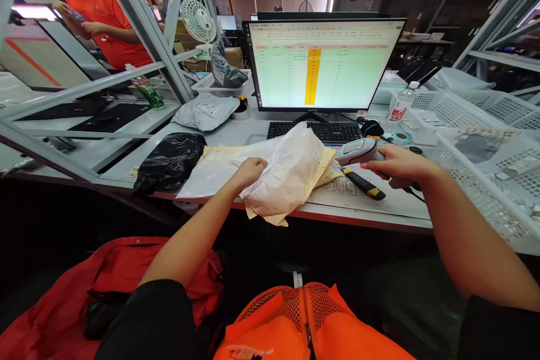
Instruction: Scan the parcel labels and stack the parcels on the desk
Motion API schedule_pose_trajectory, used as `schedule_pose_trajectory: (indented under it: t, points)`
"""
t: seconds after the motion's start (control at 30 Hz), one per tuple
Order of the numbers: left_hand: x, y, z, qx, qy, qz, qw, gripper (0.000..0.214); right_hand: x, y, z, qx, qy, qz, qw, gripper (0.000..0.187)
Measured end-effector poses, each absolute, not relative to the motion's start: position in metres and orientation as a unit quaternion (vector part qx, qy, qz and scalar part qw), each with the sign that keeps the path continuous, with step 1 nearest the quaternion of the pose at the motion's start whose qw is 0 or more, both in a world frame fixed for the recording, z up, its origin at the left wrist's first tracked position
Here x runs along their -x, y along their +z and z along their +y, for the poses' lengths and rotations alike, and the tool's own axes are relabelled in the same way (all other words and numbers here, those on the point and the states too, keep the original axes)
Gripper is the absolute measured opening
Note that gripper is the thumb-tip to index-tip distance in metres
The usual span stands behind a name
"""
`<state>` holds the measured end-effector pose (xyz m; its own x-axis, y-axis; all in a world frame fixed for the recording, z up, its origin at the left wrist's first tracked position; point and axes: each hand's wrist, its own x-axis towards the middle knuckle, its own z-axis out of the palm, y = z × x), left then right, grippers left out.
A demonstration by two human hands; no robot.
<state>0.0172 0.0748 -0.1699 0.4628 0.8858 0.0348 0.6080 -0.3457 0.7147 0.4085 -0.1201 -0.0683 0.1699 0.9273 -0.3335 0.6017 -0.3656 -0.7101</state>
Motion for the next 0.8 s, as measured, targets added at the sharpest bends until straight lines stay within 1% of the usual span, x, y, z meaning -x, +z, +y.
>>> schedule_pose_trajectory:
  t: [0.1, 0.17, 0.27, 0.4, 0.53, 0.7, 0.8]
  points:
    - [-0.017, -0.170, 0.075, -0.801, 0.205, 0.472, 0.307, 0.042, -0.405, -0.067, -0.116, 0.731, 0.410, -0.511, 0.194, 0.060]
    - [-0.017, -0.169, 0.075, -0.806, 0.197, 0.476, 0.290, 0.042, -0.401, -0.064, -0.115, 0.731, 0.406, -0.516, 0.188, 0.062]
    - [-0.019, -0.165, 0.072, -0.816, 0.187, 0.485, 0.251, 0.040, -0.397, -0.063, -0.116, 0.731, 0.372, -0.539, 0.193, 0.062]
    - [-0.023, -0.159, 0.067, -0.825, 0.177, 0.504, 0.182, 0.037, -0.401, -0.070, -0.115, 0.725, 0.303, -0.586, 0.197, 0.058]
    - [-0.034, -0.156, 0.067, -0.833, 0.177, 0.508, 0.128, 0.036, -0.409, -0.075, -0.113, 0.725, 0.284, -0.593, 0.203, 0.056]
    - [-0.065, -0.158, 0.069, -0.850, 0.150, 0.485, 0.141, 0.032, -0.396, -0.073, -0.115, 0.714, 0.275, -0.605, 0.222, 0.050]
    - [-0.072, -0.149, 0.071, -0.845, 0.149, 0.489, 0.155, 0.032, -0.381, -0.077, -0.113, 0.704, 0.253, -0.625, 0.223, 0.045]
